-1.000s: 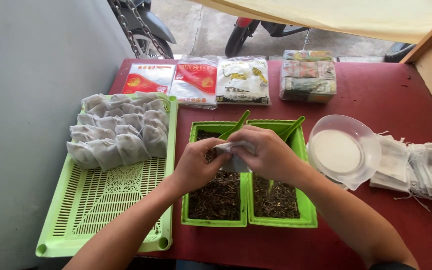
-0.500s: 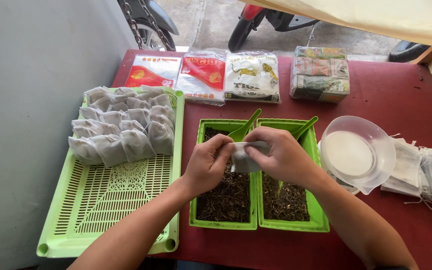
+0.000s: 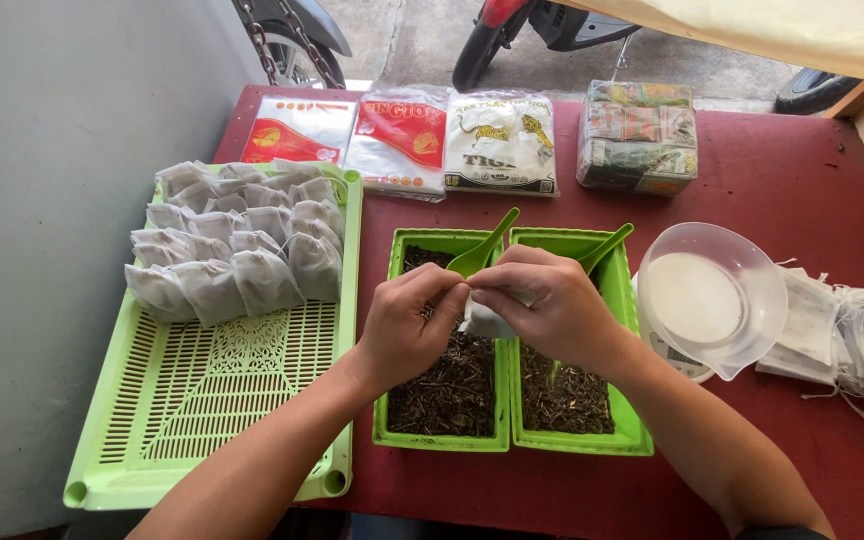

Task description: Filling and sealing individual tea bags with loose tea leaves using a spoon

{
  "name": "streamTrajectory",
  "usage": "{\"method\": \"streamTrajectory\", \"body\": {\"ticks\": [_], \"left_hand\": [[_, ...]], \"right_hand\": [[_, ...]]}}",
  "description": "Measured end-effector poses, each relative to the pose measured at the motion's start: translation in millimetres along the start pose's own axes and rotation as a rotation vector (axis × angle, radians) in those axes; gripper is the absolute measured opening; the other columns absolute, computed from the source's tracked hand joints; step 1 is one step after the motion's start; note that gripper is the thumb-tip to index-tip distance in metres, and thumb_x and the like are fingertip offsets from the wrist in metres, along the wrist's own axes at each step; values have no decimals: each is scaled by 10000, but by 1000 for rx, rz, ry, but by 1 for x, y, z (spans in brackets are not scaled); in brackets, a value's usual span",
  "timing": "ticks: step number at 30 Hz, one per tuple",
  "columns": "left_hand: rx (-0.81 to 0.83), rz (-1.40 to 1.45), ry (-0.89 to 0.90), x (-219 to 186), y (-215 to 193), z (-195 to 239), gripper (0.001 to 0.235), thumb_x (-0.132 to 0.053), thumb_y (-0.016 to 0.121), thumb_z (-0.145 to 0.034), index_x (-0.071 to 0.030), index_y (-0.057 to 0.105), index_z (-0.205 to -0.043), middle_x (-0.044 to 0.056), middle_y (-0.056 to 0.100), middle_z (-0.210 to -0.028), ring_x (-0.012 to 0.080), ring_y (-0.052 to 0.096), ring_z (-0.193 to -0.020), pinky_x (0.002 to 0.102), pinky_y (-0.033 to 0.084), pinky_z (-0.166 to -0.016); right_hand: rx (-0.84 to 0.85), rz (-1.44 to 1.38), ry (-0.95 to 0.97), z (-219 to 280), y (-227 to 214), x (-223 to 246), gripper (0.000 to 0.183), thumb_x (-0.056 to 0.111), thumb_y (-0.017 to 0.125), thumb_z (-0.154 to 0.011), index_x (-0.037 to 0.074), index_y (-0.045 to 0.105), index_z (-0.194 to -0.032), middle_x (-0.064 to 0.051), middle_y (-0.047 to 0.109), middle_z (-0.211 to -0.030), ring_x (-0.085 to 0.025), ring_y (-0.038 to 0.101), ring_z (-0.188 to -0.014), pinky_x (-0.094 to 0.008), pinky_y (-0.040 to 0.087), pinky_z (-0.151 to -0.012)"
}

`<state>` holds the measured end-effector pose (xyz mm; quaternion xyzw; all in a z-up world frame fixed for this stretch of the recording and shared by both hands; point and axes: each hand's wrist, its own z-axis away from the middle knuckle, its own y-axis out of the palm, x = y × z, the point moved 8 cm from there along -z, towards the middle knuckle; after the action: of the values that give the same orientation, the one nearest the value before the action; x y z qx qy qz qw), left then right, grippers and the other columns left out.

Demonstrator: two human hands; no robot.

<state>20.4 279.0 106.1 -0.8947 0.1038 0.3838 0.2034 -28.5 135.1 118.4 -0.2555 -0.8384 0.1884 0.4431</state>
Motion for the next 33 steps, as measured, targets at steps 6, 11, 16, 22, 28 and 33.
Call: {"method": "streamTrajectory", "body": {"ticks": [6, 11, 16, 22, 28, 33], "left_hand": [[25, -36, 77, -5, 3, 1, 175, -136, 635, -1003, -107, 717, -851, 47, 595, -644, 256, 621, -554, 333, 533, -548], [37, -74, 87, -6, 3, 4, 186, -133, 654, -974, -102, 679, -791, 55, 540, -605, 269, 594, -527, 343, 512, -519], [49, -107, 81, 3, 6, 10, 231, -129, 656, -943, -92, 618, -718, 78, 486, -566, 301, 565, -494, 350, 462, -473], [8, -58, -35, 11, 0, 9, 228, -90, 598, -920, -70, 583, -694, 123, 444, -528, 276, 514, -466, 355, 435, -466], [-14, 30, -227, 19, -8, 8, 264, -57, 557, -892, -73, 587, -630, 37, 450, -431, 114, 418, -423, 257, 352, -404], [-64, 63, -292, 23, -14, 6, 255, -65, 545, -880, -59, 570, -626, 18, 411, -442, 79, 381, -459, 260, 284, -399]], "right_hand": [[22, -25, 43, -1, 3, -2, 142, 120, 799, -872, 149, 814, -1010, -38, 717, -822, -214, 712, -744, -331, 569, -694], [27, 8, 44, -1, 1, 0, 118, 115, 784, -865, 192, 813, -950, -2, 713, -872, -213, 696, -779, -328, 558, -740], [72, -11, 30, -2, 2, 3, 112, 109, 780, -838, 209, 786, -888, 15, 694, -858, -213, 685, -781, -321, 540, -786], [77, -125, 92, -3, -5, -5, 109, 66, 774, -818, 164, 790, -864, -32, 715, -859, -226, 690, -767, -354, 546, -776], [124, -164, 127, -5, -7, -9, 52, 87, 769, -827, 114, 785, -869, -85, 712, -843, -216, 648, -736, -341, 527, -701], [118, -142, 136, -9, -8, -28, 46, 107, 773, -834, 108, 784, -879, -79, 713, -887, -191, 649, -762, -333, 514, -697]]}}
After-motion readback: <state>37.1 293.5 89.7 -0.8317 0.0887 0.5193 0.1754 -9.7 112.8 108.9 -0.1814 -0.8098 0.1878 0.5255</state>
